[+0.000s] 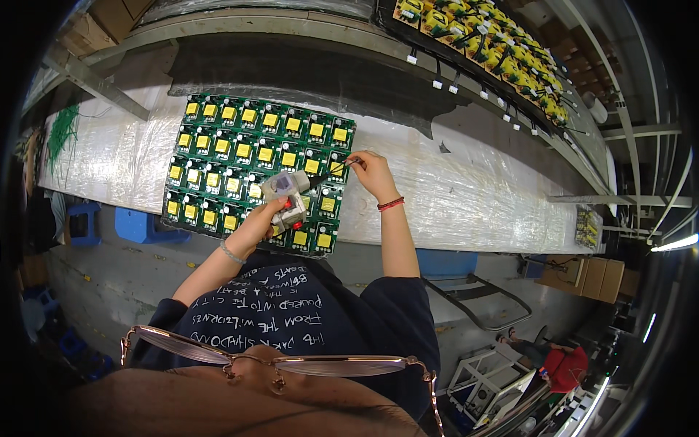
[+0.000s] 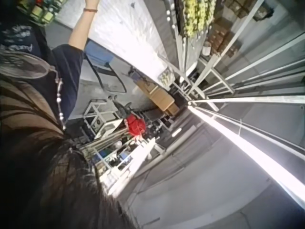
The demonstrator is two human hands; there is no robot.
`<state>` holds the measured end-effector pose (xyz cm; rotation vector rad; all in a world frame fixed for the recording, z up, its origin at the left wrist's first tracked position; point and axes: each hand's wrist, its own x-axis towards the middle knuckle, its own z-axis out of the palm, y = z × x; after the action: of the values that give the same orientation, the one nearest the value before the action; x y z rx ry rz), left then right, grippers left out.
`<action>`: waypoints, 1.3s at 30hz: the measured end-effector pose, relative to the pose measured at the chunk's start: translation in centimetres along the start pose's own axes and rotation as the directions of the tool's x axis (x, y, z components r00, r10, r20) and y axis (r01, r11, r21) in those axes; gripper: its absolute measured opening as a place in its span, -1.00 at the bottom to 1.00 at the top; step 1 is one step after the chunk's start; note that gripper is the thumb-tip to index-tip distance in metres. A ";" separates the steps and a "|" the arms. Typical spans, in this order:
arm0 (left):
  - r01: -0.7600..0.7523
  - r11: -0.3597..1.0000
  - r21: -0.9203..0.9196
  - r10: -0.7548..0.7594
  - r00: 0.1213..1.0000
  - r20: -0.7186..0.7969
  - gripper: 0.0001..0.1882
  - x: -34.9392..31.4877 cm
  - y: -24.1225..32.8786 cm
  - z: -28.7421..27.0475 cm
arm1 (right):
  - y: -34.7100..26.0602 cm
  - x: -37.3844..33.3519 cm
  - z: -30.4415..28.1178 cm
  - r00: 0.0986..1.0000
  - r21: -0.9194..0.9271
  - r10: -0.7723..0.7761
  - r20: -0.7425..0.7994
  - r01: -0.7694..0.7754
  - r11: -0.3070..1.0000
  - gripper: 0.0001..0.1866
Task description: The person carries a panel of circuit boards to a conveyor table, uses a handheld testing device to test individual components on another panel, and transfers the tested panel to the conveyor table.
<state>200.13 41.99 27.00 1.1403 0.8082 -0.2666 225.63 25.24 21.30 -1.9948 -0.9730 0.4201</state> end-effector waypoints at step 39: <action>-0.083 0.989 -0.120 0.073 0.993 -0.090 -0.36 -3.4 -4.7 -4.6 | -4.8 0.3 6.0 0.999 -0.070 -0.016 0.041 0.019 0.997 -0.85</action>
<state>193.06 43.43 25.25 1.0702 0.8420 -0.1015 219.90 30.40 21.74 -2.0461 -1.0426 0.4236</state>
